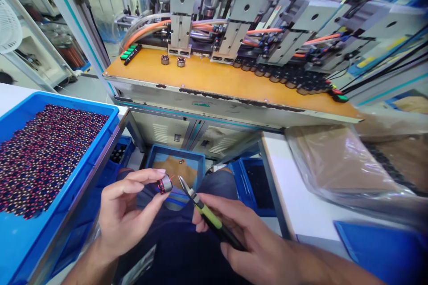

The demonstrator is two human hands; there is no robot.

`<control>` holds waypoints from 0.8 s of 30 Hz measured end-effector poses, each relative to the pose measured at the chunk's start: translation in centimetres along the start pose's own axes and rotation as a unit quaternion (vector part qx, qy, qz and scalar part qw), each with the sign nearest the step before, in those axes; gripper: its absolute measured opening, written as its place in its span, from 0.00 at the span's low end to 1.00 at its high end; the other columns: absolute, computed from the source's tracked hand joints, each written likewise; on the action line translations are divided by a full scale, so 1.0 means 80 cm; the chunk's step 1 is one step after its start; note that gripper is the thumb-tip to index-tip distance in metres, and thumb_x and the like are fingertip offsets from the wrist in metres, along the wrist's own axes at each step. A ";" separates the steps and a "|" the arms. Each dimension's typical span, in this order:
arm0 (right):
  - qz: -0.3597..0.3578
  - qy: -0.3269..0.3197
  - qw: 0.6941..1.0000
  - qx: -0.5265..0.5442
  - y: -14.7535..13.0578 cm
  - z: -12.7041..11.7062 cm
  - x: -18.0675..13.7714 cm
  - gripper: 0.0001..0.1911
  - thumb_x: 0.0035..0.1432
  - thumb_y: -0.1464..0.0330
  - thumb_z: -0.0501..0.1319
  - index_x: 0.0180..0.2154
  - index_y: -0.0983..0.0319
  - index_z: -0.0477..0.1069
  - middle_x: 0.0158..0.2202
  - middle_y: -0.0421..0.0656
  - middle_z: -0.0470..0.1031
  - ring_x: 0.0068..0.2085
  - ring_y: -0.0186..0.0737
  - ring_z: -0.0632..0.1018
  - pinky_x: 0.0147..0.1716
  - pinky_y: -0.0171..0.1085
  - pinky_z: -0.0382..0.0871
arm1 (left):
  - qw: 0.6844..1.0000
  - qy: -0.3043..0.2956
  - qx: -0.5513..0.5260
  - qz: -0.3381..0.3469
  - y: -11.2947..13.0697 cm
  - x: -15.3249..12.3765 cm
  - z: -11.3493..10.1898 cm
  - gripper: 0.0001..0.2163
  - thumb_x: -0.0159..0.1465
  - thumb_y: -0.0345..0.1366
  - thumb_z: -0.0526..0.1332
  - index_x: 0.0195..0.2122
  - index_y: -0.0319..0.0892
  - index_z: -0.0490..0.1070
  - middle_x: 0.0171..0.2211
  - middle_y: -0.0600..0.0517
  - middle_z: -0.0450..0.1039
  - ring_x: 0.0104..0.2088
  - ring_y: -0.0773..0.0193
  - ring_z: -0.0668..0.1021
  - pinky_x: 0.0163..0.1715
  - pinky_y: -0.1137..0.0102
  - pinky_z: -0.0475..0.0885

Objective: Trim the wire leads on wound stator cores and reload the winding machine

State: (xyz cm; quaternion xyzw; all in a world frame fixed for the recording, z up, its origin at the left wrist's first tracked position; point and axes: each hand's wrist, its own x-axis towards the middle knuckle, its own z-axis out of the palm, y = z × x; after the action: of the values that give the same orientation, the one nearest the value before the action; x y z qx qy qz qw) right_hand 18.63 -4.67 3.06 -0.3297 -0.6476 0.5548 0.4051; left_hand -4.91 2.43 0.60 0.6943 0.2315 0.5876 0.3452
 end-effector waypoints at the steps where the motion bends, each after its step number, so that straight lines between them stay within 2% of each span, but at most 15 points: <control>1: -0.002 -0.002 1.000 -0.002 0.001 0.001 0.000 0.47 0.49 0.84 0.53 0.66 0.44 0.52 0.48 0.45 0.70 0.46 0.41 0.76 0.49 0.48 0.73 | 1.000 -0.003 -0.001 0.007 -0.001 -0.001 0.000 0.35 0.47 0.07 0.65 0.52 0.43 0.62 0.48 0.48 0.77 0.48 0.56 0.81 0.49 0.58 0.81; 5: -0.012 -0.007 1.000 0.001 0.009 0.009 0.000 0.47 0.49 0.84 0.53 0.67 0.46 0.50 0.48 0.47 0.70 0.46 0.42 0.76 0.49 0.49 0.73 | 1.000 -0.003 0.010 0.022 0.000 -0.003 0.000 0.36 0.47 0.06 0.65 0.53 0.41 0.62 0.48 0.48 0.77 0.48 0.55 0.82 0.51 0.57 0.80; 11: -0.009 -0.011 1.000 0.006 0.007 0.013 0.005 0.46 0.50 0.85 0.53 0.66 0.47 0.51 0.47 0.46 0.70 0.44 0.40 0.76 0.45 0.45 0.74 | 1.000 0.002 0.021 0.003 0.002 -0.007 0.000 0.34 0.47 0.06 0.65 0.53 0.40 0.64 0.48 0.48 0.77 0.48 0.55 0.82 0.51 0.57 0.80; 15: -0.006 -0.011 1.000 0.013 0.004 0.012 0.009 0.46 0.51 0.84 0.53 0.66 0.44 0.50 0.46 0.46 0.69 0.43 0.39 0.75 0.43 0.45 0.75 | 1.000 0.000 0.018 -0.005 0.001 -0.009 0.000 0.34 0.48 0.07 0.65 0.53 0.40 0.64 0.48 0.48 0.77 0.48 0.54 0.82 0.49 0.57 0.81; 20: 0.000 -0.012 1.000 0.013 0.003 0.013 0.011 0.46 0.52 0.83 0.52 0.65 0.39 0.51 0.42 0.42 0.70 0.37 0.35 0.75 0.36 0.40 0.74 | 1.000 0.001 0.014 -0.013 0.002 -0.011 0.000 0.34 0.48 0.07 0.65 0.52 0.40 0.64 0.48 0.48 0.77 0.48 0.54 0.82 0.49 0.60 0.81; 24: 0.008 -0.012 1.000 0.017 0.005 0.015 0.011 0.45 0.52 0.83 0.52 0.65 0.40 0.52 0.41 0.42 0.69 0.35 0.34 0.74 0.35 0.39 0.73 | 1.000 0.004 0.009 -0.018 0.003 -0.012 0.001 0.34 0.48 0.07 0.65 0.52 0.41 0.63 0.48 0.48 0.77 0.48 0.55 0.82 0.49 0.61 0.81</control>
State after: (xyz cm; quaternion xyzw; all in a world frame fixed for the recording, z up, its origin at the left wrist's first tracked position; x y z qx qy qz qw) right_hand 17.20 -4.39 2.77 -0.3212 -0.6401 0.5732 0.3981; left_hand -5.05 1.55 0.18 0.6909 0.2509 0.5818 0.3482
